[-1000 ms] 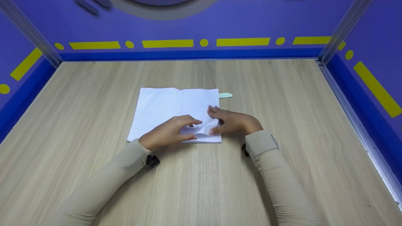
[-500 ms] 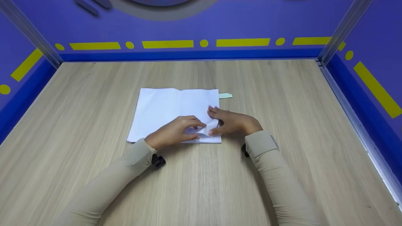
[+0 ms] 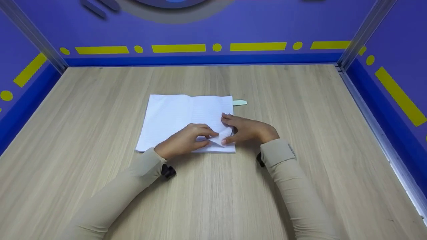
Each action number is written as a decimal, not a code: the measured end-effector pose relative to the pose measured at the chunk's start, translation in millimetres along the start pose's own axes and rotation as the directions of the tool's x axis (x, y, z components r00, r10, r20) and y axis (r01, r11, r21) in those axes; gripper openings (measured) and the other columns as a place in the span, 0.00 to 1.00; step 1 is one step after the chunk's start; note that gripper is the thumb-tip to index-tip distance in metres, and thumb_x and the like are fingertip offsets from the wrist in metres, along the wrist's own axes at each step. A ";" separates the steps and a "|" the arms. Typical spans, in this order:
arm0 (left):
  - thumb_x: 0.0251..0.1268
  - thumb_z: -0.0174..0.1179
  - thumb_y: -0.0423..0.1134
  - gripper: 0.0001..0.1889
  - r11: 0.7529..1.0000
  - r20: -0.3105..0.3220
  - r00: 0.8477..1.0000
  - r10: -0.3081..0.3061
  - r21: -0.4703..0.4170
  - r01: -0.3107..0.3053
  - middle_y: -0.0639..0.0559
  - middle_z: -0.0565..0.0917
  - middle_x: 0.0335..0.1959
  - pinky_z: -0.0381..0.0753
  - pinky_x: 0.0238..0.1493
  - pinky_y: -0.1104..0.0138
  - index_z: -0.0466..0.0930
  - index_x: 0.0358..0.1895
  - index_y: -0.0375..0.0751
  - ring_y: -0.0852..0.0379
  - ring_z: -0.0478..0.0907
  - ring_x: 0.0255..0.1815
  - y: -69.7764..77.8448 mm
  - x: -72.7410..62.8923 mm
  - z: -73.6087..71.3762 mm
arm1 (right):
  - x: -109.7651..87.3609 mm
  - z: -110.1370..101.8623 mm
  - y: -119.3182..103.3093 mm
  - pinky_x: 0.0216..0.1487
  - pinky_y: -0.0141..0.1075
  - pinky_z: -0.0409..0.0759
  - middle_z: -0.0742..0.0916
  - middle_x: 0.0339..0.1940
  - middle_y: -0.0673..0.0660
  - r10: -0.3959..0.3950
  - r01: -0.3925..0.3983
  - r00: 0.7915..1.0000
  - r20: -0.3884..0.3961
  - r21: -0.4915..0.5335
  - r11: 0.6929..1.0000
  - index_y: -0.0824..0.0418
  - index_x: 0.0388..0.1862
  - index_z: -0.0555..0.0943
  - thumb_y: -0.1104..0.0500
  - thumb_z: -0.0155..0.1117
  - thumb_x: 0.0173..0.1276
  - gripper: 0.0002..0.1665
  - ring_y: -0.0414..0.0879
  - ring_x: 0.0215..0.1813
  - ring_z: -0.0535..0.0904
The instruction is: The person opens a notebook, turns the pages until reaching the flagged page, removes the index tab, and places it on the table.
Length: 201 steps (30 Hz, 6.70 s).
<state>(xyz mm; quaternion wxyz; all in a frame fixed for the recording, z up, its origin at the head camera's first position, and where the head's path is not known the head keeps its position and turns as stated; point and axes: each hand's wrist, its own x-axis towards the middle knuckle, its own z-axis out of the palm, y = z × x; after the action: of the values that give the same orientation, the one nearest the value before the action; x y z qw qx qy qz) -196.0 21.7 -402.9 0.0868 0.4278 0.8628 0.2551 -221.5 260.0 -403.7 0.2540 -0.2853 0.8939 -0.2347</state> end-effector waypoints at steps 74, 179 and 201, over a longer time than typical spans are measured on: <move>0.60 0.66 0.36 0.35 0.979 -0.260 0.959 -0.113 0.135 0.152 0.52 0.52 0.78 0.39 0.77 0.49 0.64 0.71 0.49 0.50 0.40 0.80 -34.4 -61.8 -69.1 | -0.7 0.5 0.5 0.77 0.55 0.43 0.44 0.81 0.57 0.090 -0.085 0.987 -0.136 0.042 0.995 0.54 0.79 0.39 0.38 0.71 0.55 0.67 0.56 0.81 0.37; 0.59 0.67 0.42 0.38 0.872 0.163 0.879 -0.449 -0.135 0.470 0.46 0.50 0.79 0.46 0.77 0.54 0.62 0.73 0.45 0.48 0.42 0.80 -83.2 -88.5 -63.6 | 1.0 1.6 -3.7 0.76 0.57 0.42 0.46 0.80 0.61 0.053 -0.052 0.998 0.025 -0.041 0.998 0.63 0.78 0.46 0.41 0.63 0.65 0.55 0.58 0.80 0.37; 0.66 0.60 0.51 0.30 0.993 -0.071 0.993 -0.096 0.068 0.101 0.48 0.75 0.65 0.67 0.68 0.60 0.69 0.68 0.45 0.53 0.70 0.67 -28.3 -42.8 -24.6 | 1.3 2.6 -3.5 0.76 0.57 0.43 0.47 0.80 0.61 0.075 -0.074 0.997 0.020 -0.054 0.996 0.62 0.78 0.46 0.39 0.62 0.64 0.55 0.59 0.80 0.37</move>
<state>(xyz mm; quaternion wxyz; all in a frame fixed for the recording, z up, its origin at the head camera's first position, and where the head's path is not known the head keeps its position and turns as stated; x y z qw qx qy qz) -198.3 -35.1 -399.3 0.0550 0.3785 0.8939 0.2336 -219.5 255.9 -404.1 0.2648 -0.2611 0.9070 -0.1978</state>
